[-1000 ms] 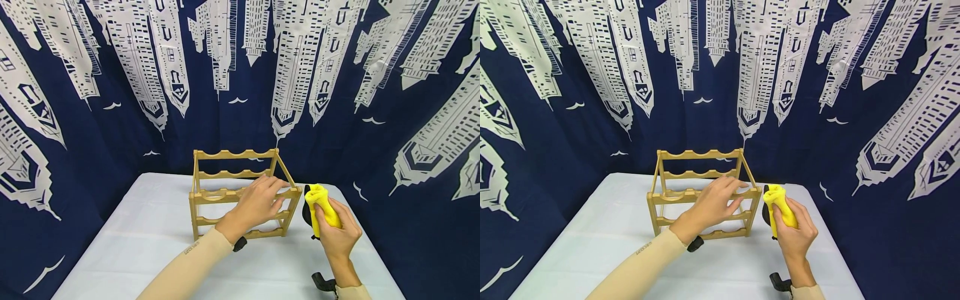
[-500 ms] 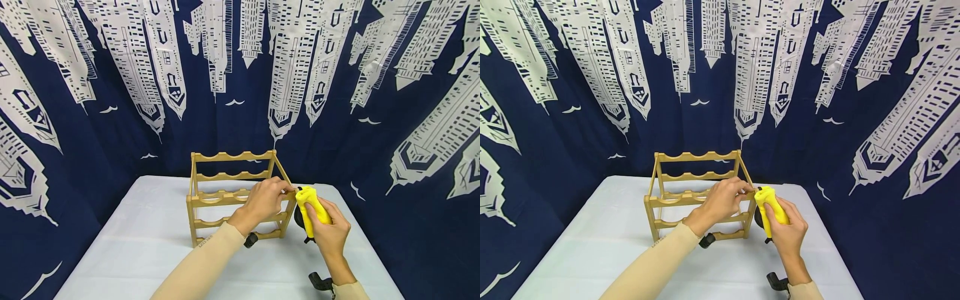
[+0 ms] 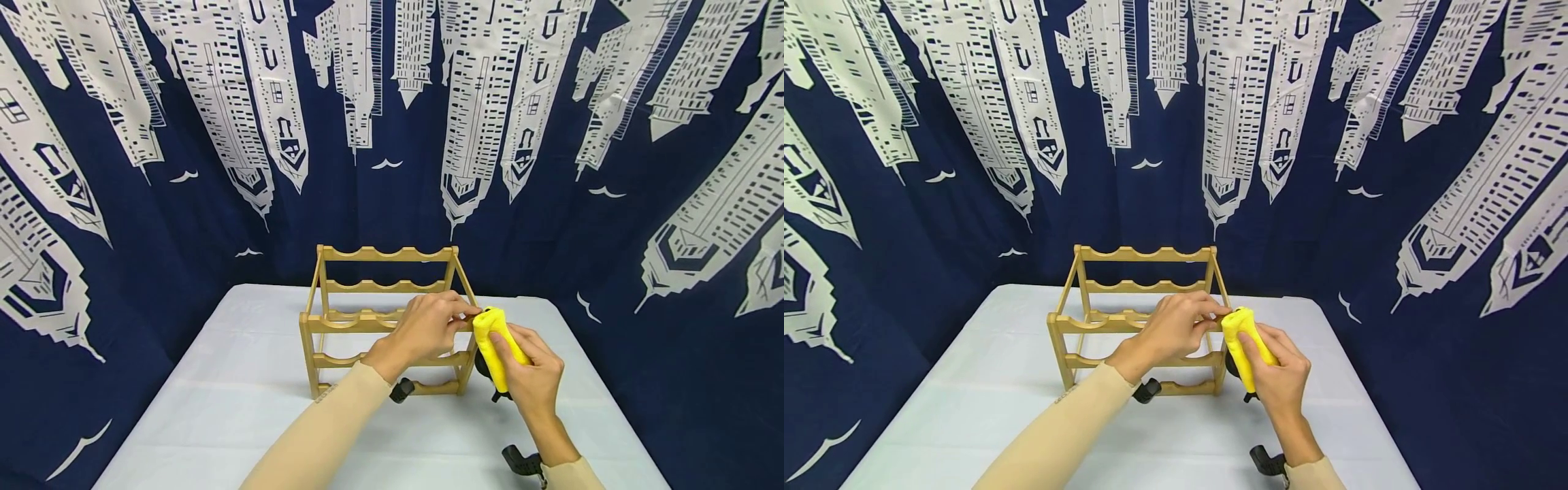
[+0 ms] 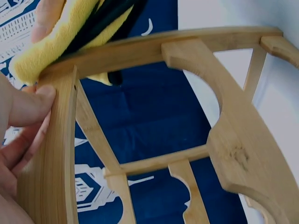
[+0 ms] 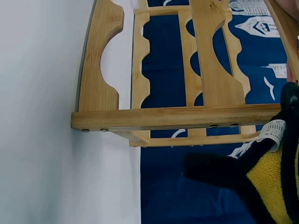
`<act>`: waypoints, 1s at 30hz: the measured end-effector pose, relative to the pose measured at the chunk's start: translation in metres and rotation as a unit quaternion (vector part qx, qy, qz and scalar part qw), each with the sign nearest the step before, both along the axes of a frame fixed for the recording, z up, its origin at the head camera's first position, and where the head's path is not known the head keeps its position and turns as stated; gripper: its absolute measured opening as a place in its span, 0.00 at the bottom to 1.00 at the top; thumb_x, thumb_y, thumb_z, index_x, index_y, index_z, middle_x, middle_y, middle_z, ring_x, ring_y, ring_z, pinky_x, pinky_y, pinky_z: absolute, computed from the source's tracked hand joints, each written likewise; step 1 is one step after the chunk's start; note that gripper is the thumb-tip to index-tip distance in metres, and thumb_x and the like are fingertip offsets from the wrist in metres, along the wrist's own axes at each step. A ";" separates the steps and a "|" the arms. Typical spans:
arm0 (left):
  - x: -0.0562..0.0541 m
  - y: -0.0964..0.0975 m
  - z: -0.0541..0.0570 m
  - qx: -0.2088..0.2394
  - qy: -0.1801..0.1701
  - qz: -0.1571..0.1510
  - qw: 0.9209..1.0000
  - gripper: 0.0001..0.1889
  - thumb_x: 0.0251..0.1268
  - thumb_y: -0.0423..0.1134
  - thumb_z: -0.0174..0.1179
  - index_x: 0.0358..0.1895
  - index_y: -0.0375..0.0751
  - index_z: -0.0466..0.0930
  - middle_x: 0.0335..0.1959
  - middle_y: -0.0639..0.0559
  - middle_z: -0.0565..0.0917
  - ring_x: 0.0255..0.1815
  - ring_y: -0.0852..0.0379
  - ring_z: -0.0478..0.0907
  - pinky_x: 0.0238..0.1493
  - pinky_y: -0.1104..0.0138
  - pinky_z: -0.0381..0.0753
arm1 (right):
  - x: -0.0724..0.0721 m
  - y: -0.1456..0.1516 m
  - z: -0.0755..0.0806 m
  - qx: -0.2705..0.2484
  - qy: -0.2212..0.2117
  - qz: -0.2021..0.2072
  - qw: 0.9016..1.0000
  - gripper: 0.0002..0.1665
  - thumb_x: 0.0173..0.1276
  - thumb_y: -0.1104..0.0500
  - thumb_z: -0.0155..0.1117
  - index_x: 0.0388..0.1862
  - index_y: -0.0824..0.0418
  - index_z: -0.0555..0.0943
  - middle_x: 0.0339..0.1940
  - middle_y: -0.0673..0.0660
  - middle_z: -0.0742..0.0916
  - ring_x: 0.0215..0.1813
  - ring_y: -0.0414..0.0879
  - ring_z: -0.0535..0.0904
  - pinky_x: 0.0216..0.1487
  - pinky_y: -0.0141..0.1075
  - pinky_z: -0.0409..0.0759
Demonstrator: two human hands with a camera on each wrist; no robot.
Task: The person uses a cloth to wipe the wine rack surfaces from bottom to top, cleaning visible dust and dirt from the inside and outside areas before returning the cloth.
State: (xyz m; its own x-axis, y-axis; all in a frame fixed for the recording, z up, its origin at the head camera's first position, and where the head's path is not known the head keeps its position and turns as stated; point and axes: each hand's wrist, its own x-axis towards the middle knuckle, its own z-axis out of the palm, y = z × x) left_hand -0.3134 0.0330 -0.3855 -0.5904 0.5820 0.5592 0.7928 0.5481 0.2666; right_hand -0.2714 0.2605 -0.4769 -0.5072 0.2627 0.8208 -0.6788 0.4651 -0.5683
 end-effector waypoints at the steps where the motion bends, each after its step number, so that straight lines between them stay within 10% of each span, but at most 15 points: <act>1: 0.000 -0.002 0.000 0.002 0.000 -0.008 1.000 0.16 0.83 0.36 0.74 0.66 0.52 0.96 0.56 0.59 0.96 0.39 0.63 0.88 0.35 0.81 0.72 | 0.001 -0.001 0.001 0.003 0.001 0.003 1.000 0.22 0.61 0.79 0.86 0.54 0.69 0.97 0.48 0.60 0.98 0.49 0.27 0.92 0.50 0.17 0.89; 18: 0.008 -0.022 -0.004 0.017 -0.042 -0.079 0.996 0.17 0.83 0.34 0.74 0.68 0.48 0.95 0.57 0.56 0.95 0.40 0.66 0.82 0.40 0.82 0.80 | 0.008 0.002 0.001 0.084 0.015 0.043 0.995 0.23 0.51 0.80 0.89 0.46 0.66 0.96 0.42 0.64 0.95 0.47 0.28 0.89 0.49 0.16 0.87; 30: 0.010 -0.024 -0.004 0.013 -0.010 -0.079 0.997 0.18 0.85 0.30 0.71 0.68 0.50 0.95 0.54 0.57 0.94 0.37 0.65 0.80 0.37 0.82 0.74 | 0.012 0.017 -0.040 0.214 -0.127 0.062 0.966 0.19 0.54 0.68 0.97 0.36 0.52 0.94 0.39 0.47 0.95 0.39 0.30 0.87 0.39 0.20 0.87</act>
State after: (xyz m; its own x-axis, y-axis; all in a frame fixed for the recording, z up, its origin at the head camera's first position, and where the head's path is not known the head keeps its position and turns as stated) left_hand -0.3037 0.0094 -0.3893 -0.5037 0.6537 0.5648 0.8631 0.4091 0.2962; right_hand -0.2594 0.2780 -0.5168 -0.7128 -0.1496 0.6852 -0.6083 0.6181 -0.4979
